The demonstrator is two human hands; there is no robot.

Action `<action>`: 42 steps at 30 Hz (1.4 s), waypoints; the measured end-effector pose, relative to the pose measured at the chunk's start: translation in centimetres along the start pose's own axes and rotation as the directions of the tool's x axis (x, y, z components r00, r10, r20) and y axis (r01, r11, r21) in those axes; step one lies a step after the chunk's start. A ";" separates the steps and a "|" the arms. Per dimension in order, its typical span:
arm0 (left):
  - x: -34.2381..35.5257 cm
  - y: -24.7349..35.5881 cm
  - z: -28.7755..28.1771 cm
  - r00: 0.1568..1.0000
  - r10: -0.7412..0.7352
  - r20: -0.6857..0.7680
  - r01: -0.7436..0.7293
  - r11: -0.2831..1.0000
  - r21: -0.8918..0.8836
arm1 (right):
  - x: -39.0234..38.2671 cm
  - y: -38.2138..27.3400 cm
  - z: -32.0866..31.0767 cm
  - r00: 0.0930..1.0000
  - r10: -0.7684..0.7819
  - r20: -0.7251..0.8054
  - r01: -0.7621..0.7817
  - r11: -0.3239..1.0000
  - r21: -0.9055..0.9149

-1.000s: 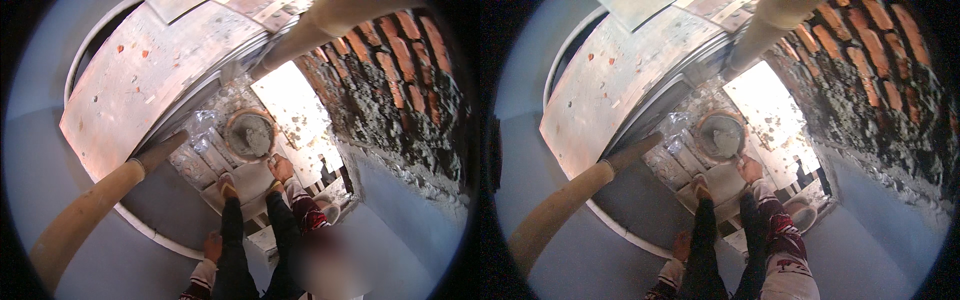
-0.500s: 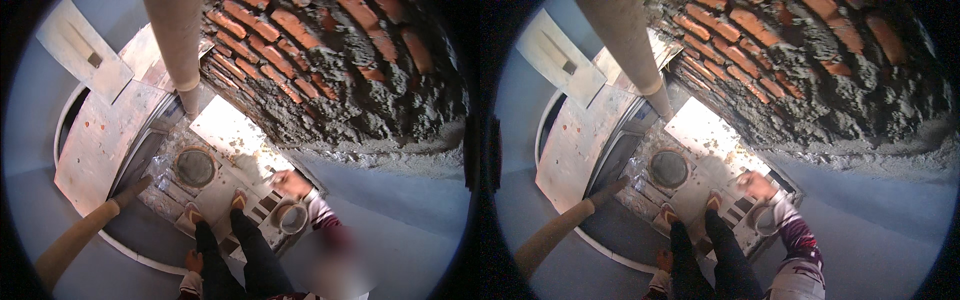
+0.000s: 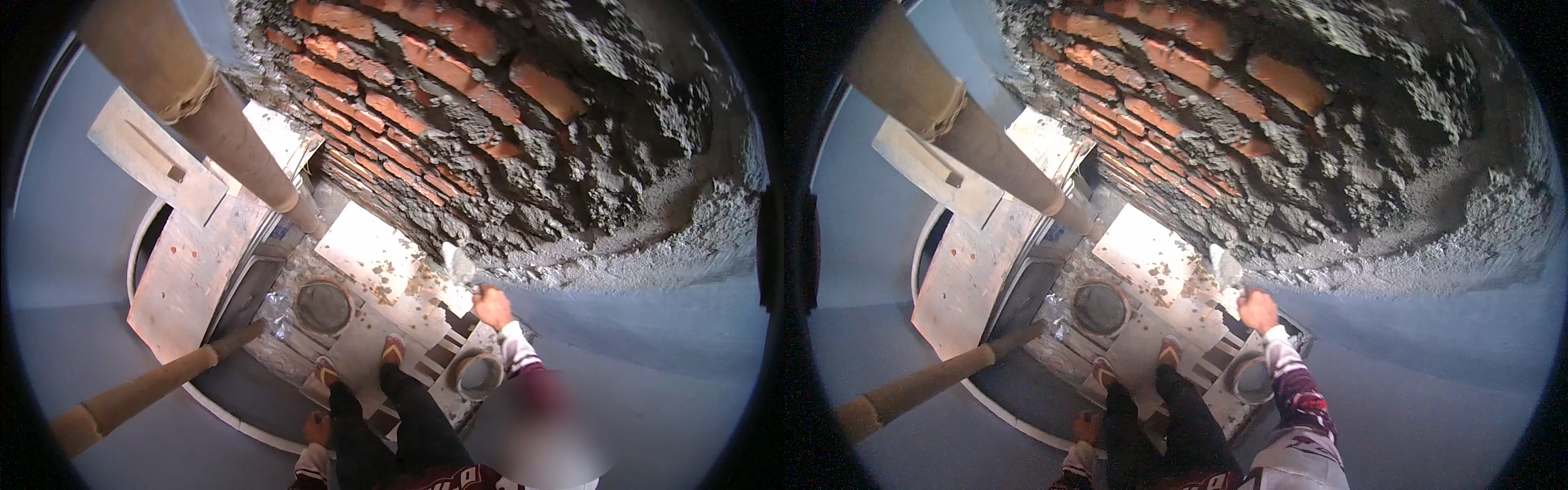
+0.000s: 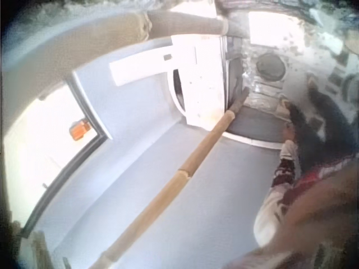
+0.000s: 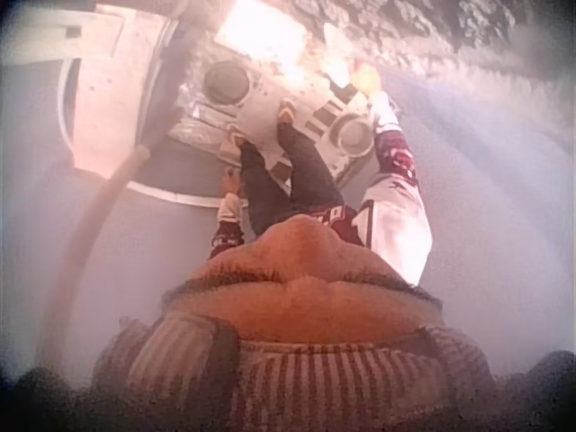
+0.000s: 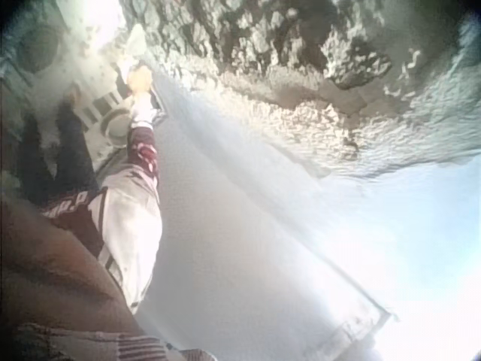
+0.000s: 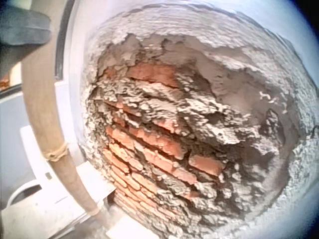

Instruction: The person scoops cement from a bucket with a trowel and applies it to a brick wall, smoothing the surface. The person repeatedly scoops and spreads the material to cover the exposed brick area.

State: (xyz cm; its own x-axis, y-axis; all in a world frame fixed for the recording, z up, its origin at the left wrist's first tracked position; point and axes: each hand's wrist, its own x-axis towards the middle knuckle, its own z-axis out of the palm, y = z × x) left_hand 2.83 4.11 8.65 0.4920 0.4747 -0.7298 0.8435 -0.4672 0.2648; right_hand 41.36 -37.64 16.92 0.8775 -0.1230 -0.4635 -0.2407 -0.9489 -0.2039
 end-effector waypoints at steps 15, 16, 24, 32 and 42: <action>-2.1 -2.6 -2.0 0.997 0.037 0.071 -0.043 0.994 0.098 | 4.5 6.1 7.7 0.939 0.007 -0.343 0.037 0.992 0.123; -1.9 -2.2 -2.2 0.996 0.049 0.074 -0.059 0.987 0.147 | 4.1 6.0 6.7 0.940 0.006 -0.342 0.044 0.989 0.140; 1.2 0.0 -3.8 0.988 0.108 0.107 -0.120 0.986 0.118 | -0.1 10.3 2.4 0.927 0.017 -0.376 0.040 0.989 0.144; 3.5 -4.1 -3.1 0.978 0.126 0.169 -0.137 0.989 0.053 | -3.5 2.6 4.1 0.913 -0.099 -0.396 0.067 0.993 -0.094; 4.6 -4.7 -4.7 0.985 0.008 0.172 -0.026 0.994 0.104 | 2.7 1.4 2.1 0.919 0.042 -0.392 -0.050 0.999 -0.010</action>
State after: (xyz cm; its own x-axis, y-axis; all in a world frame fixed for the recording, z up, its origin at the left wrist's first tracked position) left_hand 2.13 12.03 7.00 0.4539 0.3355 -0.8255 0.8037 -0.5542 0.2167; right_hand 42.51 -38.65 13.54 0.9589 -0.2668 -0.0965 -0.2801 -0.9446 -0.1713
